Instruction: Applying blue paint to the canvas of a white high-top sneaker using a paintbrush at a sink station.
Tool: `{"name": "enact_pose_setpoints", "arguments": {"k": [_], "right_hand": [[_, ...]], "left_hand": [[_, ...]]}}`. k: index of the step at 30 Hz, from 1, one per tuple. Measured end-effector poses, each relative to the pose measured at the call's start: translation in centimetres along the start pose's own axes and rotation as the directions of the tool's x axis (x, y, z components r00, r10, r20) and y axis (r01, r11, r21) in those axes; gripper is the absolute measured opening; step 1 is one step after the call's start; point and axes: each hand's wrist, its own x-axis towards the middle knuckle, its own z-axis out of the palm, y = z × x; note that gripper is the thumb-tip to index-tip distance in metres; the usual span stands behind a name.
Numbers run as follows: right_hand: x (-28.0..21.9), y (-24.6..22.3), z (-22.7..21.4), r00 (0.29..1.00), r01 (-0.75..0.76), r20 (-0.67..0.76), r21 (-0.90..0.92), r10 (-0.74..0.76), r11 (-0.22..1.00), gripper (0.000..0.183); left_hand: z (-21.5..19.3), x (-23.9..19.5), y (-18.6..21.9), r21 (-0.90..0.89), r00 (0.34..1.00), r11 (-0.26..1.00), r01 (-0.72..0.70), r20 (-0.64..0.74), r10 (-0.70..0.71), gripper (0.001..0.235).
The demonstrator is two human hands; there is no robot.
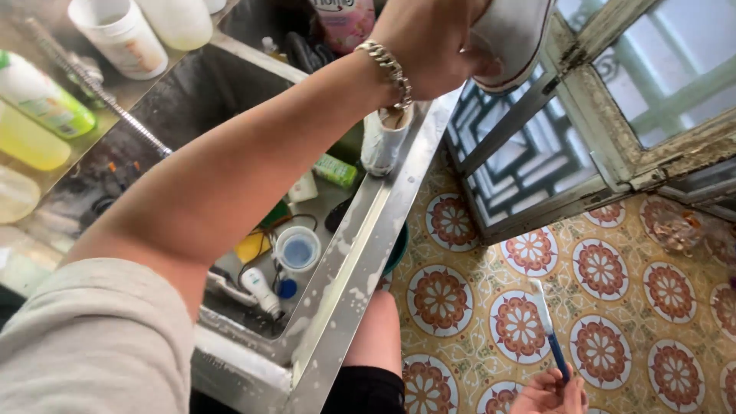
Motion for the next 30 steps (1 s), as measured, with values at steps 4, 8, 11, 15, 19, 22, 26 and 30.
{"name": "enact_pose_setpoints", "arguments": {"k": [4,8,11,15,19,22,26,30], "right_hand": [[-9.7,-3.6,18.0,0.989,-0.015,0.147,-0.014,0.017,1.0,0.018],[-17.4,-2.2,25.1,0.912,-0.03,0.406,-0.058,0.05,0.998,0.025],[-21.0,1.4,28.4,0.795,0.104,0.606,-0.186,0.031,0.977,0.023],[-27.0,3.6,32.6,0.564,0.378,0.826,-0.281,0.021,0.882,0.017],[-30.2,8.9,35.2,0.392,0.702,0.887,-0.46,0.245,0.544,0.019],[-30.0,15.2,37.2,0.249,0.801,0.909,-0.387,0.334,0.456,0.019],[-31.2,20.5,39.0,0.221,0.901,0.833,-0.373,0.506,0.221,0.016],[-30.7,23.8,39.5,0.199,0.916,0.82,-0.35,0.536,0.196,0.015]], "left_hand": [[-16.2,-14.6,2.1,-0.206,1.0,0.978,0.001,-0.006,-0.003,0.086],[-24.5,-29.9,6.1,-0.382,1.0,0.924,-0.002,-0.027,-0.009,0.053],[-25.9,-40.4,8.9,-0.272,0.987,0.949,0.16,0.054,-0.151,0.028],[-24.5,-49.2,9.5,-0.298,0.944,0.907,0.298,-0.048,-0.326,0.039],[-21.2,-56.9,9.2,-0.358,0.79,0.769,0.53,-0.12,-0.601,0.03],[-19.5,-58.5,8.9,-0.467,0.647,0.597,0.652,-0.068,-0.76,0.029],[-20.1,-58.9,9.4,-0.572,0.497,0.349,0.742,0.121,-0.859,0.04],[-19.7,-60.0,9.3,-0.516,0.454,0.3,0.802,0.202,-0.868,0.048]]}}
